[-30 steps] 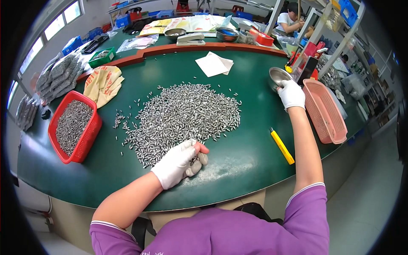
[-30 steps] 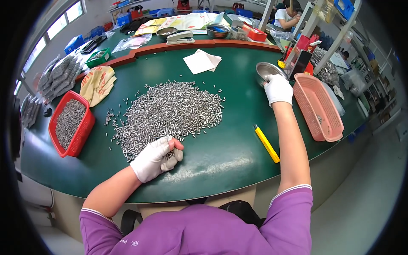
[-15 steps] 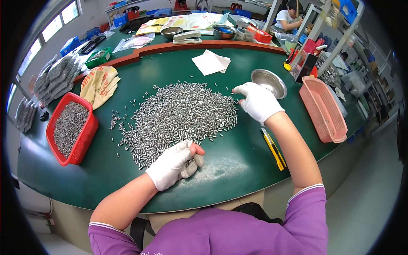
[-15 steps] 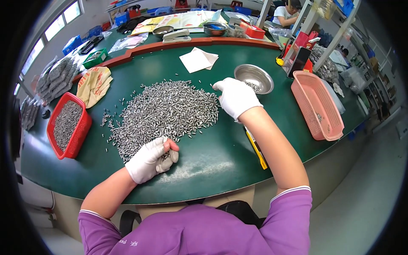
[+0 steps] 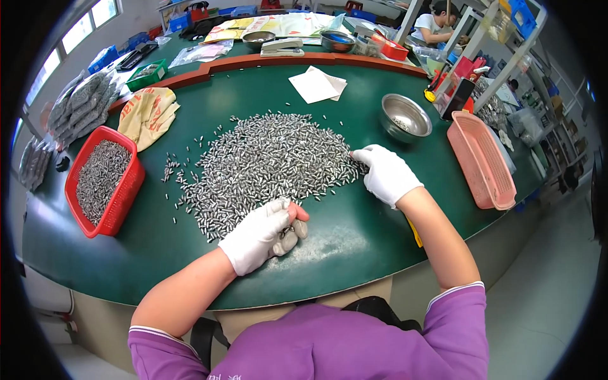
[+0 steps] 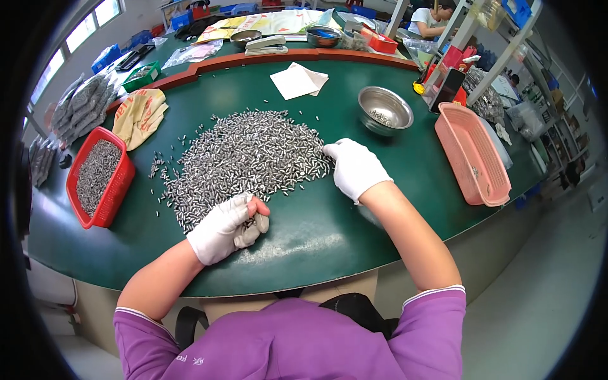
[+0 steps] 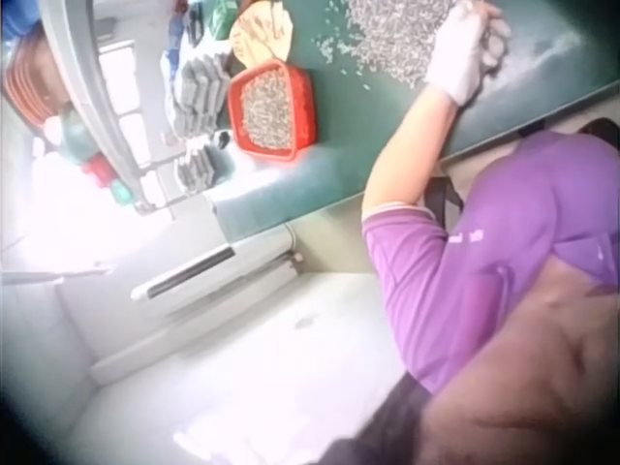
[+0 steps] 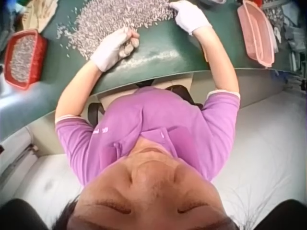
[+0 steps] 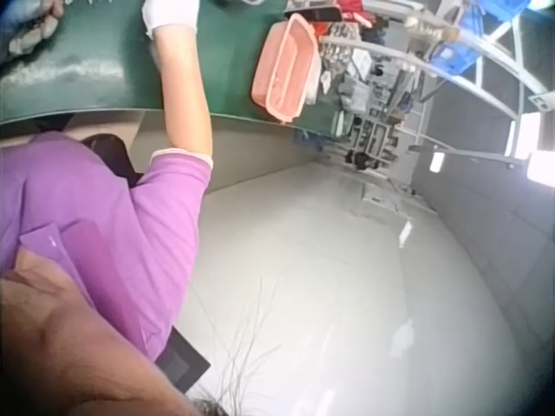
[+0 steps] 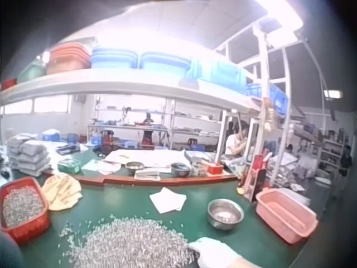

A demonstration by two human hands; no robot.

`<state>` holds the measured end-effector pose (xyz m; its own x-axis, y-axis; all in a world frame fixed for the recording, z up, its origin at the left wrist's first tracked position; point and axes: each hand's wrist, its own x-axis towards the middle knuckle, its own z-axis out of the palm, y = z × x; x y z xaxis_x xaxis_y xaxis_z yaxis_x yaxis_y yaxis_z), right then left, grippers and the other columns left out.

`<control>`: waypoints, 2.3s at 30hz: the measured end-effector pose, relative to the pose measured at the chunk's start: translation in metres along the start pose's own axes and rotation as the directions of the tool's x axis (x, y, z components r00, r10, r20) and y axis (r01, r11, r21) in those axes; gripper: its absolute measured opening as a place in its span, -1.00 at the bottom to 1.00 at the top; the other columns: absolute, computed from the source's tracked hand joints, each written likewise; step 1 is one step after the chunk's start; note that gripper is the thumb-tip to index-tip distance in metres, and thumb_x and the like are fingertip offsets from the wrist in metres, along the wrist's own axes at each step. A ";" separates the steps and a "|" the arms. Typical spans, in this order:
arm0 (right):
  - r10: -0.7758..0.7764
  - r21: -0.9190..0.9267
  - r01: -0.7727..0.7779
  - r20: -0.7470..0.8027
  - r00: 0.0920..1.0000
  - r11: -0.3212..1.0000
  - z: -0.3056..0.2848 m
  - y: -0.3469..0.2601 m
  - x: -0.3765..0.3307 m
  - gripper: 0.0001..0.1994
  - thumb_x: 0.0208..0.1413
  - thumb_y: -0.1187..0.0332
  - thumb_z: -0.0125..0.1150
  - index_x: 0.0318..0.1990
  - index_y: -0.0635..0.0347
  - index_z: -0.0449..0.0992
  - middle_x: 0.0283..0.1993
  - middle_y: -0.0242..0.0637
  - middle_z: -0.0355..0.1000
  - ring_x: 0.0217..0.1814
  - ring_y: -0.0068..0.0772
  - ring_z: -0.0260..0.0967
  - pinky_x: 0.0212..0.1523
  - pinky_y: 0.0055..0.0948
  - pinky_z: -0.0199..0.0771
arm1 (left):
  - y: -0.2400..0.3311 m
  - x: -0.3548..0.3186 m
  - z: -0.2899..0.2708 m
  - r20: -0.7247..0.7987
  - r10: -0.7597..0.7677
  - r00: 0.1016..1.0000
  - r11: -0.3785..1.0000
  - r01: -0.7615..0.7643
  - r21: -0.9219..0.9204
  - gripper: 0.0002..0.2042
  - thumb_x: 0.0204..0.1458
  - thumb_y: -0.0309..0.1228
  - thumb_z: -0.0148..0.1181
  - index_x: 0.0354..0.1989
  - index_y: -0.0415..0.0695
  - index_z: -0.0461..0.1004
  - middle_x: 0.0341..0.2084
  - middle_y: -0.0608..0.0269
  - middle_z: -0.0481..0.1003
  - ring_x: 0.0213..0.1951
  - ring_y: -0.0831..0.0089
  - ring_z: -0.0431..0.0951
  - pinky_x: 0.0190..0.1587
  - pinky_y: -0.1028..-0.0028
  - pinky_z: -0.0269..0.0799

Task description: Assembling small pink plastic caps onto metal rivets at a manufacturing workbench and using a utility knife to trim them.

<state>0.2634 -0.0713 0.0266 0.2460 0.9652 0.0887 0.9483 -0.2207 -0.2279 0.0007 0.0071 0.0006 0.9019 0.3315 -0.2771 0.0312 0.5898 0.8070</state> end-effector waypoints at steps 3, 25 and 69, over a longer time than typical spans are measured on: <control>-0.018 0.033 0.019 -0.047 0.999 0.999 0.005 -0.007 -0.017 -0.59 -0.12 0.60 0.06 -0.04 0.14 0.49 -0.02 -0.15 0.40 0.03 -0.07 0.36 0.04 -0.28 0.38 | 0.000 0.002 0.000 0.003 0.007 1.000 1.000 -0.007 -0.003 -0.77 0.23 -0.20 0.00 -0.21 -0.12 0.41 -0.45 0.29 0.44 -0.61 0.64 0.20 -0.57 0.62 0.08; -0.311 -0.280 0.280 -0.073 0.948 0.918 0.003 -0.047 -0.106 -0.84 -0.04 0.40 0.21 -0.27 -0.09 0.57 -0.37 -0.45 0.41 -0.38 -0.33 0.35 -0.40 -0.35 0.36 | -0.001 0.004 0.000 0.042 0.018 0.999 0.999 -0.016 -0.044 -0.76 0.25 -0.21 -0.03 -0.19 -0.13 0.38 -0.45 0.26 0.44 -0.61 0.64 0.23 -0.61 0.65 0.09; 0.097 0.009 -0.098 -0.224 0.970 0.995 0.024 -0.028 -0.029 -0.75 0.08 0.27 0.09 -0.10 0.14 0.37 -0.25 -0.11 0.36 -0.23 -0.01 0.41 -0.21 -0.15 0.47 | 0.002 0.001 0.003 -0.003 -0.015 1.000 1.000 0.015 -0.023 -0.78 0.22 -0.22 0.02 -0.19 -0.12 0.41 -0.45 0.28 0.44 -0.60 0.63 0.22 -0.57 0.63 0.09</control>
<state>0.2248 -0.0894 0.0068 0.3756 0.8832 0.2807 0.9179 -0.3128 -0.2440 0.0032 0.0068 0.0037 0.9001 0.3244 -0.2909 0.0352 0.6114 0.7905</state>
